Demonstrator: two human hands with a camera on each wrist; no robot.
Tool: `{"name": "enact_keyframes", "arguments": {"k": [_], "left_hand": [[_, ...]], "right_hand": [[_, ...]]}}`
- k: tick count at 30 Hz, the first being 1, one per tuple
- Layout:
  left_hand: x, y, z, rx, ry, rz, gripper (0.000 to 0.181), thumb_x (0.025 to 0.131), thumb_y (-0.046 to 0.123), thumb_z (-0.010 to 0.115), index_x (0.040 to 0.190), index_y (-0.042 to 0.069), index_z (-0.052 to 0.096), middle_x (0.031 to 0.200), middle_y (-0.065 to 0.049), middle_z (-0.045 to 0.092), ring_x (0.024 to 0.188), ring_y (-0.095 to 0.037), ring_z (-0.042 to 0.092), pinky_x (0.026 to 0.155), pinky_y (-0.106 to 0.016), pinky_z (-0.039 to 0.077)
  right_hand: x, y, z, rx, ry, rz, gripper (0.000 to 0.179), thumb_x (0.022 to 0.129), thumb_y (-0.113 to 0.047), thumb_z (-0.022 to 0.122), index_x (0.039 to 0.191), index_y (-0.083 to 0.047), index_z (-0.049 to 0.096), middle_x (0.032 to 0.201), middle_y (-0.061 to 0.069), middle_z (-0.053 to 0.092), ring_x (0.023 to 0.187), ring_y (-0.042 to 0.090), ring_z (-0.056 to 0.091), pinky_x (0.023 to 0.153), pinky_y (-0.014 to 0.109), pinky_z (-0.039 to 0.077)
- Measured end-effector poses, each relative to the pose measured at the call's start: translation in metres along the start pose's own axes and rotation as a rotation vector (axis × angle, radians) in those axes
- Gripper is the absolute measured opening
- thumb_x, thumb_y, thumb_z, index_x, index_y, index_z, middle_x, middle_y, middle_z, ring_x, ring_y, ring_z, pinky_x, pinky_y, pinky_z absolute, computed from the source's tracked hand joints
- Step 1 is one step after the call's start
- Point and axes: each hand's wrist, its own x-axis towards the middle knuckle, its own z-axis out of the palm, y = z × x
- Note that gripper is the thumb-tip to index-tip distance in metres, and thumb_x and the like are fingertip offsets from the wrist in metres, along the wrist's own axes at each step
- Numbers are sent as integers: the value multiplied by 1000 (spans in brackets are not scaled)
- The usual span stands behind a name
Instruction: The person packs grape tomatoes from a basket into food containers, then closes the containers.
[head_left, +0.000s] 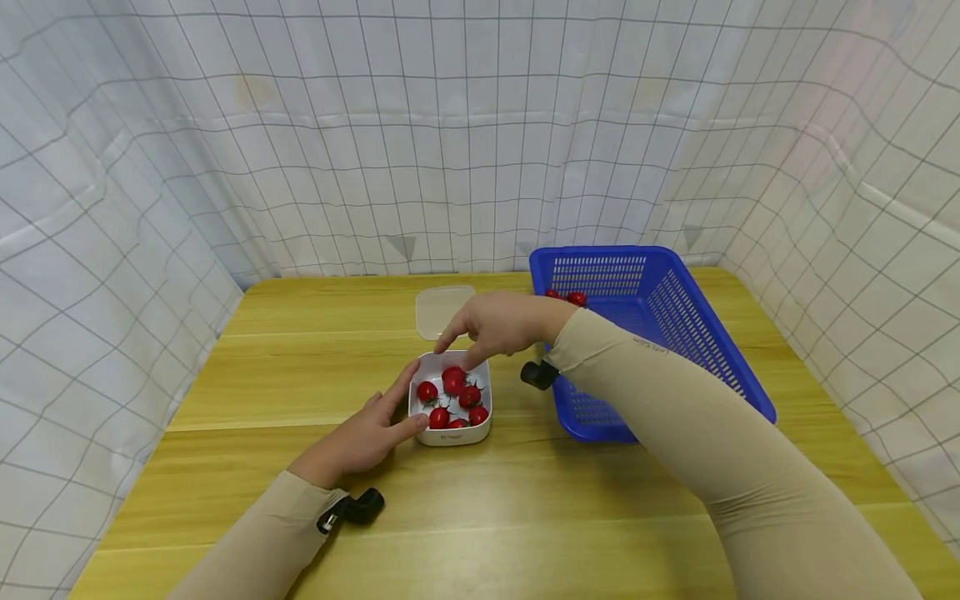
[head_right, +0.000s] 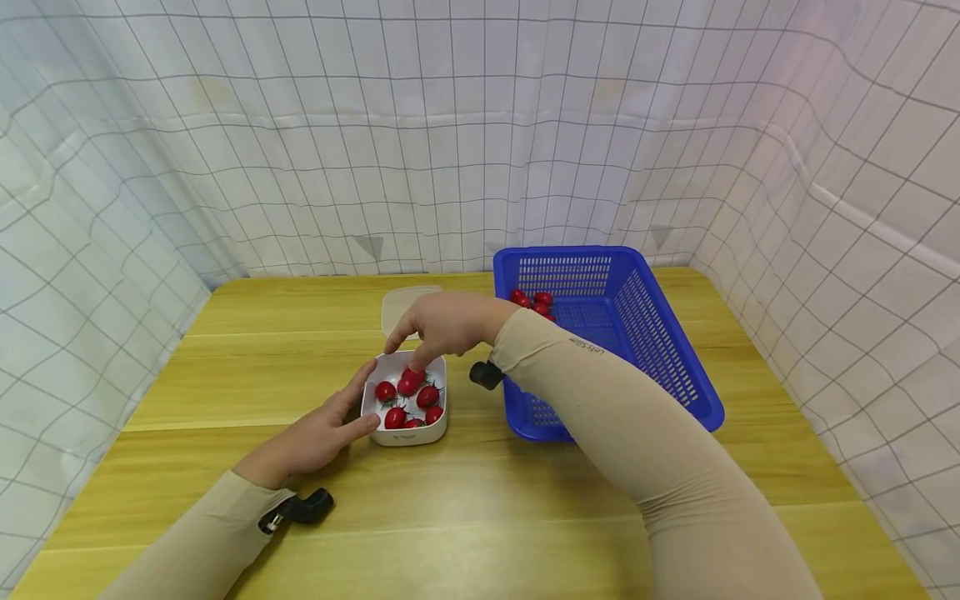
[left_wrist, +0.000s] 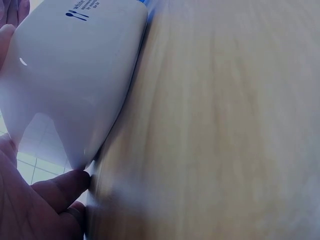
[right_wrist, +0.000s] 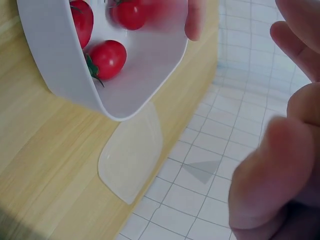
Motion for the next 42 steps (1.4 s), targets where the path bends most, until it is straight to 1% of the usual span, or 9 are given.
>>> {"name": "enact_keyframes", "arguments": {"k": [9,12,14,18,22,25,31,38,42], "left_hand": [[1,0,1,9,5,-9,85,104,62,53,166,51,-4,178,-10,11,159,-55,12,118,-82,20],[1,0,1,5,9,-3,85,104,61,54,166,51,-3,178,-10,12,158,-56,12,118,-82,20],[1,0,2,0,12,3,84,104,60,54,166,51,-2,178,-11,14,158,-55,14,118,-81,21],[1,0,2,5,16,5,84,104,60,55,167,51,-1,177,-11,14,158,-54,16,119,-81,23],[2,-1,1,17,18,-7,84,104,61,54,166,52,-2,178,-10,13,158,-56,14,118,-82,21],[2,-2,1,19,19,-10,84,103,62,54,166,53,-2,178,-10,13,158,-56,13,118,-82,20],[3,-4,1,9,19,-6,85,103,62,55,166,53,-2,178,-11,14,158,-55,16,119,-81,21],[2,-2,1,9,18,-12,85,104,61,55,166,53,-3,178,-10,12,158,-58,9,117,-84,18],[1,0,1,1,18,-13,85,104,60,56,166,52,-2,178,-11,13,158,-57,11,118,-83,18]], "right_hand": [[-10,13,-3,109,31,67,43,100,-22,74,142,-26,68,141,-3,65,72,17,60,59,28,55],[-20,27,-7,113,92,84,41,99,-24,75,139,-28,70,127,-5,68,74,17,57,66,30,55],[-28,39,-10,105,145,92,40,98,-26,76,138,-29,71,105,-3,68,72,15,55,69,30,53],[-46,69,-17,131,234,148,39,98,-26,75,136,-30,72,78,-4,56,58,12,48,63,31,49],[-63,103,-19,176,304,251,38,100,-29,73,138,-30,71,93,5,70,64,11,50,69,33,53],[-70,127,-15,213,329,319,39,101,-29,73,140,-25,70,121,9,75,74,11,57,81,40,59],[-77,158,-2,231,303,393,39,100,-25,73,138,-16,71,111,14,76,58,20,55,62,41,56],[-73,168,14,168,187,388,33,96,-21,76,128,-14,76,138,14,64,98,25,65,61,34,58],[-68,167,20,162,135,395,30,95,-21,76,125,-15,77,138,14,65,111,29,64,65,35,61]]}}
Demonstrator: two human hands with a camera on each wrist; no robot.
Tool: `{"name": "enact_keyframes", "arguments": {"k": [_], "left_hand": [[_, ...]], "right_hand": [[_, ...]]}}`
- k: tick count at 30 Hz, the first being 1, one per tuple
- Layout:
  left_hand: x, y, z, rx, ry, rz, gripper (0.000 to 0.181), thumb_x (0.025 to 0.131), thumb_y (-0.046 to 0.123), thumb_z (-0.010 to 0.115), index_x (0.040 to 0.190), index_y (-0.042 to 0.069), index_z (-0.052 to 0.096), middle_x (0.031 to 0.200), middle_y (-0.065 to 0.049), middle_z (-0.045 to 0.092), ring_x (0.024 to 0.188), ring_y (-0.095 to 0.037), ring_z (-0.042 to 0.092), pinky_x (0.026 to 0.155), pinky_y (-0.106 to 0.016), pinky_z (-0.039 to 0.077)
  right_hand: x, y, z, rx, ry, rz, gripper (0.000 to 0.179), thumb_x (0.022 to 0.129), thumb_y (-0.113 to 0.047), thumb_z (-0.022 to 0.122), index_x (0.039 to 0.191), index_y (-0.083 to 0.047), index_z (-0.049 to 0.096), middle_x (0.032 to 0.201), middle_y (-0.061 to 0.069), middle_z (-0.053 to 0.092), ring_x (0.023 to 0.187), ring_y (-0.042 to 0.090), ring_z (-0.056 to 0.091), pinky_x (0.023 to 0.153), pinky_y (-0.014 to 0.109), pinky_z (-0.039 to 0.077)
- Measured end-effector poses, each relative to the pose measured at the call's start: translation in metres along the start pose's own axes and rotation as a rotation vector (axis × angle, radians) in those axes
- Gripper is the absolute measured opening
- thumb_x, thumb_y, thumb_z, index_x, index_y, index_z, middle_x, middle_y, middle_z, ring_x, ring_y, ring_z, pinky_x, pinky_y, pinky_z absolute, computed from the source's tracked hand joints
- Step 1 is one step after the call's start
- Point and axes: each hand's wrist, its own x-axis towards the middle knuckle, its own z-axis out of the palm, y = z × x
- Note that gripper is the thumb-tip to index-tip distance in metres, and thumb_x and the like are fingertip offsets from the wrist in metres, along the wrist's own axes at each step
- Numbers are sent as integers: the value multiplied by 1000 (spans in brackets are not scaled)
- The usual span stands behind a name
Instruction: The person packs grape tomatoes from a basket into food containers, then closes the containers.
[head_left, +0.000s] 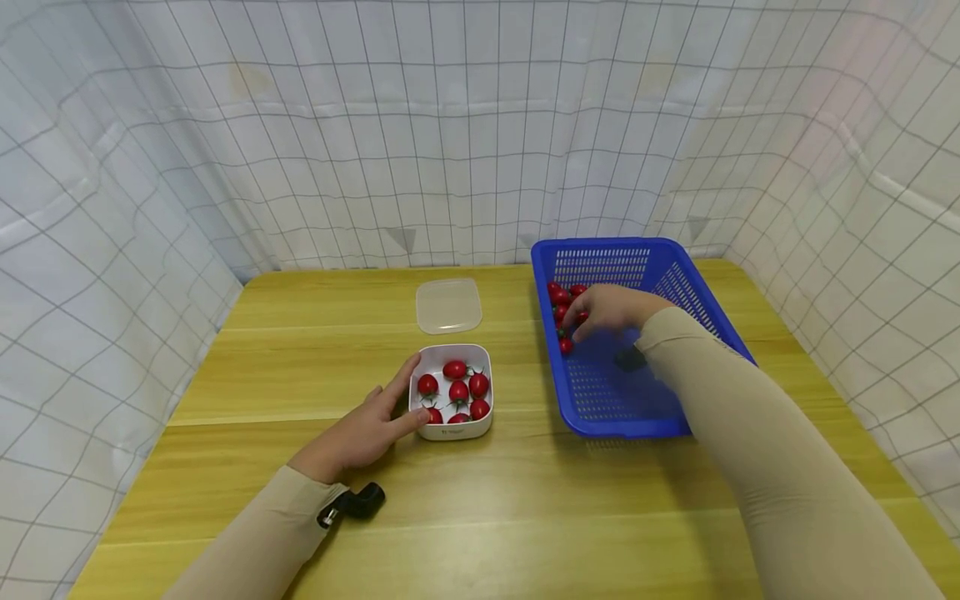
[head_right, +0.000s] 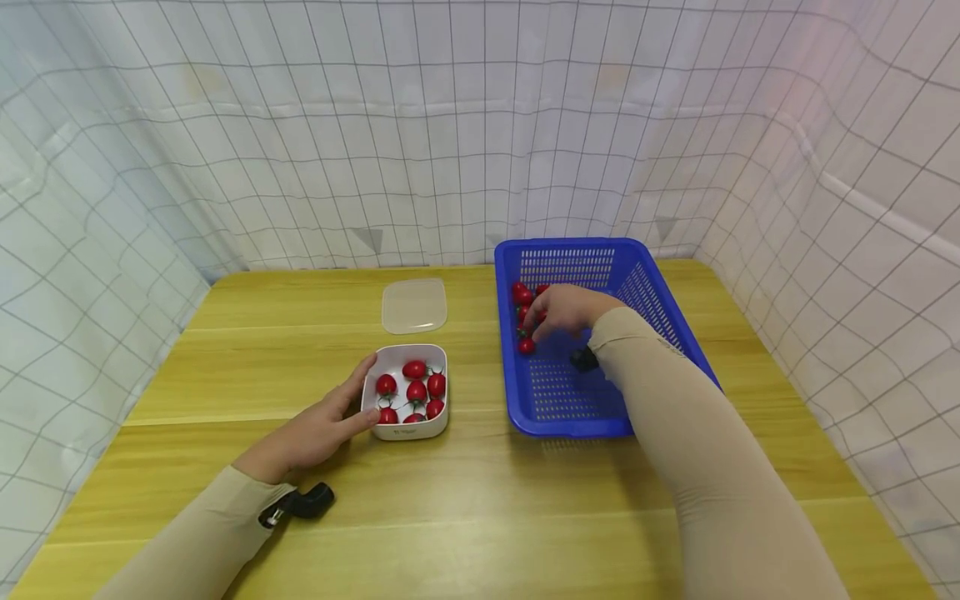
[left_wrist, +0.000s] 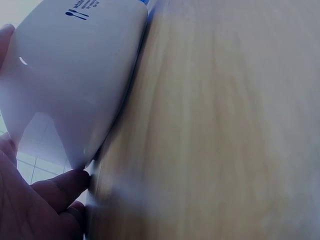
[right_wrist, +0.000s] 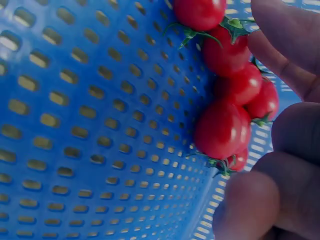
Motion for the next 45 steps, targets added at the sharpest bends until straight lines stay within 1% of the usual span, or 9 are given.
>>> {"name": "enact_keyframes", "arguments": {"k": [4,7,11,16,24,32,35,40,45], "left_hand": [[-1,2,0,-6,0,-2,85,104,58,56,166,52,-2,178,-12,13,158,-56,13,118,-83,19],[-1,2,0,-6,1,-2,85,104,58,56,166,52,-2,178,-12,13,158,-56,13,118,-83,19],[-1,1,1,-19,0,3,85,104,57,56,166,51,-2,177,-12,14,158,-54,14,119,-82,19],[-1,1,1,-26,0,5,85,104,56,57,166,51,-2,177,-12,13,158,-52,16,119,-81,21],[-2,2,1,-17,-1,-11,85,105,57,55,166,51,-3,179,-9,8,158,-58,3,117,-85,14],[-1,1,1,-20,0,3,85,105,56,55,167,48,-3,179,-8,6,158,-61,-3,118,-85,8],[0,1,1,-18,-1,1,85,105,56,55,167,49,-3,179,-8,6,158,-61,-3,118,-85,8],[0,1,1,-16,-1,3,85,105,56,55,167,48,-3,179,-8,7,158,-60,-1,118,-84,10],[0,1,2,-17,0,9,86,105,56,56,167,48,-2,179,-8,7,158,-59,1,118,-84,11]], "right_hand": [[2,-1,4,8,-17,36,31,95,-22,77,126,-16,77,138,11,67,119,31,64,72,37,63],[1,-2,6,13,-9,41,32,95,-23,78,126,-16,76,137,11,67,120,31,63,72,37,63],[2,-6,9,21,-1,39,34,93,-23,80,126,-16,76,135,12,67,117,30,63,69,37,63],[5,-9,13,-6,-24,32,37,91,-24,82,127,-15,76,131,10,70,115,28,66,70,38,64],[8,-11,16,-43,-45,-2,33,91,-22,83,123,-13,77,125,10,73,108,25,68,66,37,63],[9,-11,20,-35,-71,61,26,90,-20,83,116,-16,79,116,6,74,103,23,67,71,35,63],[9,-12,21,-48,-76,82,24,90,-18,83,114,-17,79,114,5,73,102,23,66,72,34,62],[9,-11,22,-67,-74,74,19,89,-17,84,107,-17,79,109,4,73,98,22,65,73,32,58],[11,-9,23,-82,-76,57,16,89,-17,84,104,-16,79,103,3,72,92,21,64,70,31,57]]}}
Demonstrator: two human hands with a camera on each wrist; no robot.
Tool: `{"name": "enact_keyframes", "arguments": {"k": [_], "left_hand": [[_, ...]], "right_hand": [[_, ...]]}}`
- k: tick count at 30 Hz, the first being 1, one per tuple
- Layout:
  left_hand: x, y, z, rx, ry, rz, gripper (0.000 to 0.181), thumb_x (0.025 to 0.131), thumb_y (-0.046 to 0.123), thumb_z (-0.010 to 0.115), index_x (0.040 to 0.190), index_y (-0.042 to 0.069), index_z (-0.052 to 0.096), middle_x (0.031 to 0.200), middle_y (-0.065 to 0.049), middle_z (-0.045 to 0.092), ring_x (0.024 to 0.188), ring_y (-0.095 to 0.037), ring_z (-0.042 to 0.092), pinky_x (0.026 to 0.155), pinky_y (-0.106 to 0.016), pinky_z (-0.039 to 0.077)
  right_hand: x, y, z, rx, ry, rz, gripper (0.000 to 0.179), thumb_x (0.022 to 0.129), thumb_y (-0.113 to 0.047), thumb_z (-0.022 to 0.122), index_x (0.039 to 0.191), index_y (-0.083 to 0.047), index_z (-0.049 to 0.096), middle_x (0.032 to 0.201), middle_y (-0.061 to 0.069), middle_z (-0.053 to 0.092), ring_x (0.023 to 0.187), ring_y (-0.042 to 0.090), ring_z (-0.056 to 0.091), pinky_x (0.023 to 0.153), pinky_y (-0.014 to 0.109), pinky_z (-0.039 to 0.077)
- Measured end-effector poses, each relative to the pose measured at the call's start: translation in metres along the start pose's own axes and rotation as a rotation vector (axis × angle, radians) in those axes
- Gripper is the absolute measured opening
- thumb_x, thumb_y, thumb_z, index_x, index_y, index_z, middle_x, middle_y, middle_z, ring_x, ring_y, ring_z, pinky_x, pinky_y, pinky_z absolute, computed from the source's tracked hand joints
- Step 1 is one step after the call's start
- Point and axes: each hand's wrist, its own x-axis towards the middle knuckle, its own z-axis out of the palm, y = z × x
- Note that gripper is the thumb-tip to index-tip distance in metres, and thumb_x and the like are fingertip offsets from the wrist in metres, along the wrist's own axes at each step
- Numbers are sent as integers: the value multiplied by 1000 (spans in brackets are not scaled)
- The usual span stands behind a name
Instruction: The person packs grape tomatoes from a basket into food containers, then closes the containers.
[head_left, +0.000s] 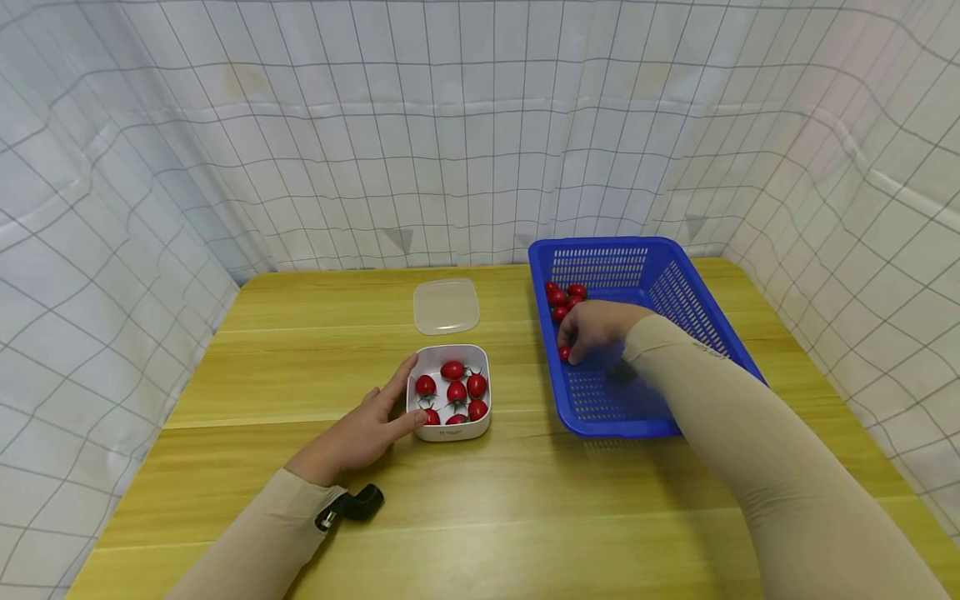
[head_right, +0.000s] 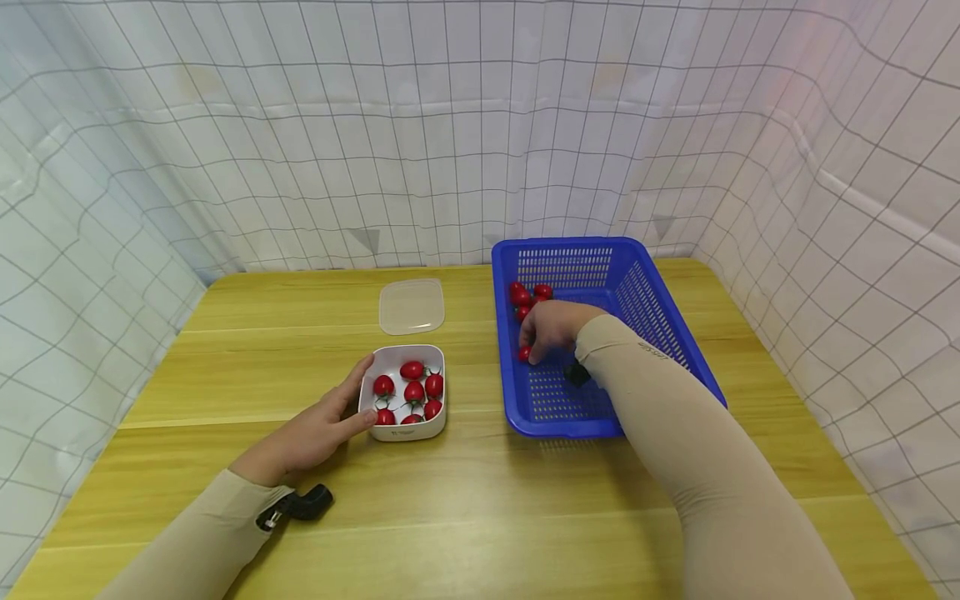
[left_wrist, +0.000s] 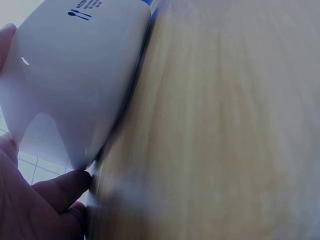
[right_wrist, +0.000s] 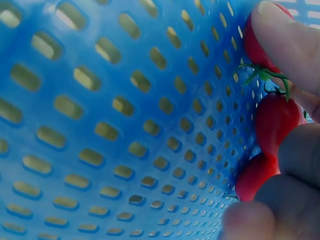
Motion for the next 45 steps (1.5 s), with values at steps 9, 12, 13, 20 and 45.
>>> {"name": "enact_keyframes", "arguments": {"k": [9,12,13,20,45], "left_hand": [[0,0,0,1,1,3,86,105,56,56,167,49,-3,179,-8,7,158,-58,3,118,-84,14],[0,-1,1,-2,2,3,86,105,57,56,167,49,-3,179,-8,6,158,-59,0,118,-84,11],[0,-1,1,-4,2,3,86,105,56,56,167,49,-3,179,-8,6,158,-59,0,118,-84,11],[0,-1,1,0,6,8,85,105,56,55,167,49,-3,179,-8,7,158,-60,1,118,-84,12],[1,-3,1,14,16,22,85,105,56,55,168,47,-3,179,-8,7,158,-61,-2,119,-84,7]], "right_hand": [[0,1,-1,3,-24,3,14,90,-16,84,103,-17,79,101,1,72,92,20,63,71,31,56],[1,2,-1,6,-34,4,14,90,-17,83,104,-17,79,102,2,72,94,20,63,71,32,58],[1,2,-1,9,-36,3,15,91,-17,83,104,-17,79,102,2,72,94,21,63,71,32,58],[2,3,-1,41,-55,8,17,91,-17,82,107,-17,79,105,2,72,97,21,64,70,34,61],[-3,2,-1,86,-76,31,17,94,-19,79,111,-17,78,107,3,71,100,21,63,67,35,62]]}}
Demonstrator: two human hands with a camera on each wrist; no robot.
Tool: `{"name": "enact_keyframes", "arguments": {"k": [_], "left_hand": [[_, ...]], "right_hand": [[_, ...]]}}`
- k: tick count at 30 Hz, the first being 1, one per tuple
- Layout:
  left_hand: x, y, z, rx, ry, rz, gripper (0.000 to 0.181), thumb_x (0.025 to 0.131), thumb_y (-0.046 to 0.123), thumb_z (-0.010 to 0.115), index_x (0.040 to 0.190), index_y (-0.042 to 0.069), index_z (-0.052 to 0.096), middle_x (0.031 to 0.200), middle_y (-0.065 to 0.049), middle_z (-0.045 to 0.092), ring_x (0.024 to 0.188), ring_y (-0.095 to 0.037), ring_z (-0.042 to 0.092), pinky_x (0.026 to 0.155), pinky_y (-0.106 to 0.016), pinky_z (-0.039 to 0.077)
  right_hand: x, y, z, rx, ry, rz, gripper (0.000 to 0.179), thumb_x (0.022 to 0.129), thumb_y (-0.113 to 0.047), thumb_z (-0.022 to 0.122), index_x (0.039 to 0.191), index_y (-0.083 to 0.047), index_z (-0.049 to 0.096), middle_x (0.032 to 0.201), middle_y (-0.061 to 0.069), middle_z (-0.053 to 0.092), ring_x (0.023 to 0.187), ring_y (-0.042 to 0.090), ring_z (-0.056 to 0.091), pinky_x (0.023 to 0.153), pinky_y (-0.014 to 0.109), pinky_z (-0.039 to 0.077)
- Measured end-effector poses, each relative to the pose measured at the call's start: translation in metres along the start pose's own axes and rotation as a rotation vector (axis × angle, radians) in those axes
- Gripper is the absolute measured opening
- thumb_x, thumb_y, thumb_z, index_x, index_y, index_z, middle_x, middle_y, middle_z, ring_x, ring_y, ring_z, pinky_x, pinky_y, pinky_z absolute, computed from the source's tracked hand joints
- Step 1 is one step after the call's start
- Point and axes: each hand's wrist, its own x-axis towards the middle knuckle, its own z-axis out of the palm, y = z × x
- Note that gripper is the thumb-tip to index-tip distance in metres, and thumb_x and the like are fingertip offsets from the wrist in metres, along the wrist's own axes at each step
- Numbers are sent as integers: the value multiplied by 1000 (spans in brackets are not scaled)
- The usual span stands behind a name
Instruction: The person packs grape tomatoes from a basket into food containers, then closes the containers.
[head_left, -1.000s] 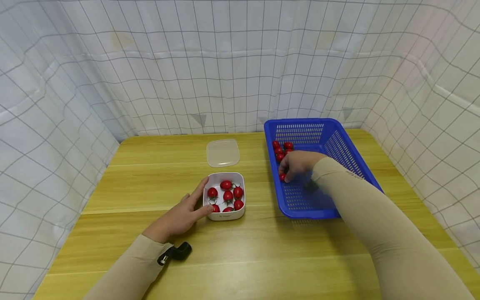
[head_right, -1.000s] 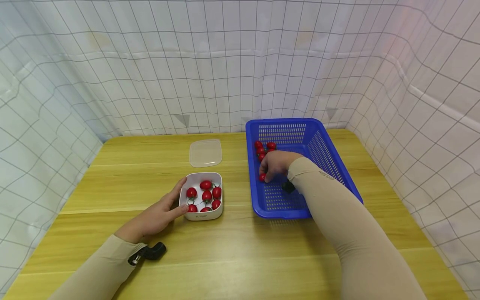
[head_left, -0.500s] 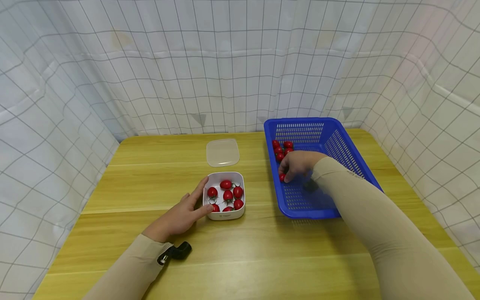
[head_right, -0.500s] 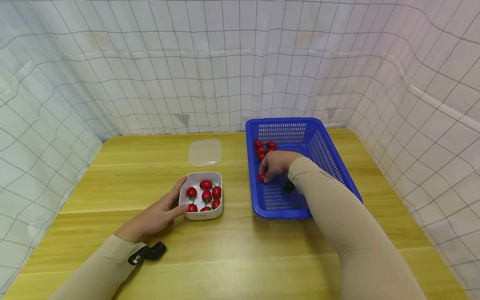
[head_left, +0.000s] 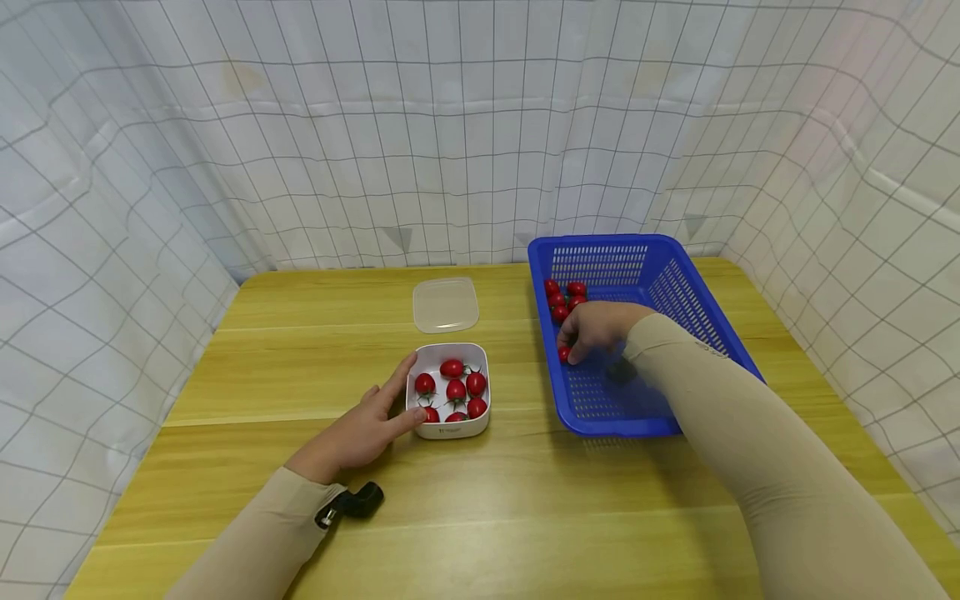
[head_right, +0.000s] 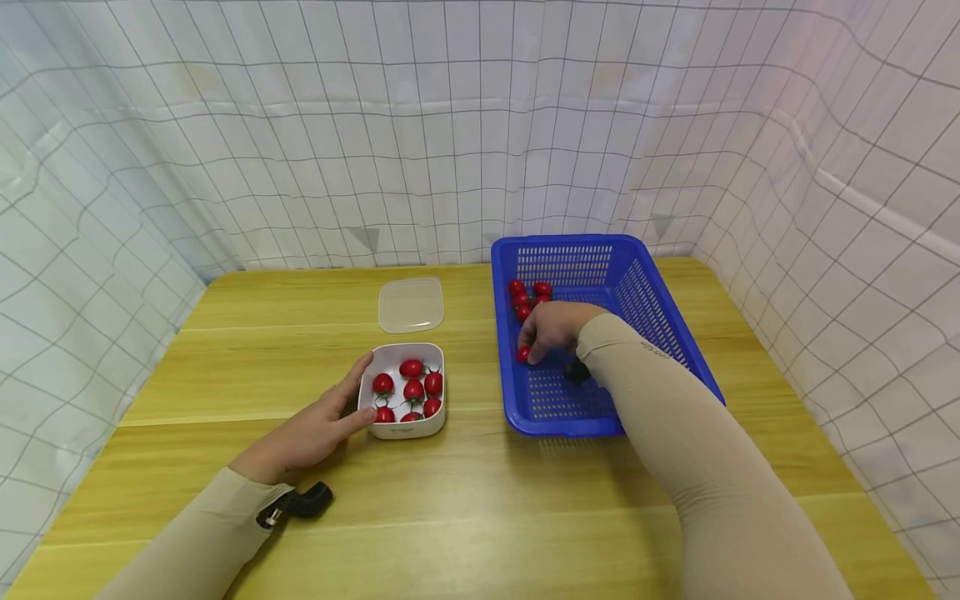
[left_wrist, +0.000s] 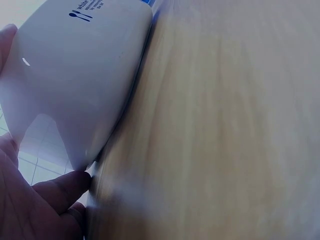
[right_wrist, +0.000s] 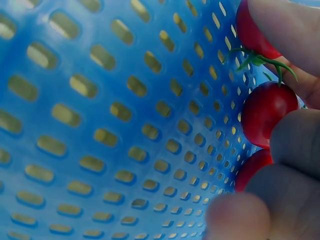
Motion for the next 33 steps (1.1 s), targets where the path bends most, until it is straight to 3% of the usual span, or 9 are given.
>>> {"name": "enact_keyframes", "arguments": {"k": [12,26,33], "left_hand": [[-1,1,0,-13,-8,-11,85,105,55,56,167,49,-3,178,-10,11,157,-58,7,118,-84,17],[0,0,0,-28,-2,8,86,106,54,56,168,45,-2,179,-8,7,159,-58,-3,121,-81,2],[-1,0,0,-15,0,-10,85,106,55,55,167,49,-3,179,-8,8,158,-60,0,118,-84,11]], "right_hand": [[-3,-1,0,0,3,-15,19,94,-20,79,113,-16,78,109,3,71,99,21,63,66,34,61],[-4,-1,0,1,-1,-14,20,94,-19,79,113,-15,78,108,3,71,95,18,63,61,32,59],[-6,-1,-1,2,-5,-16,20,94,-20,78,114,-16,78,109,3,71,100,20,62,64,32,59]]}}
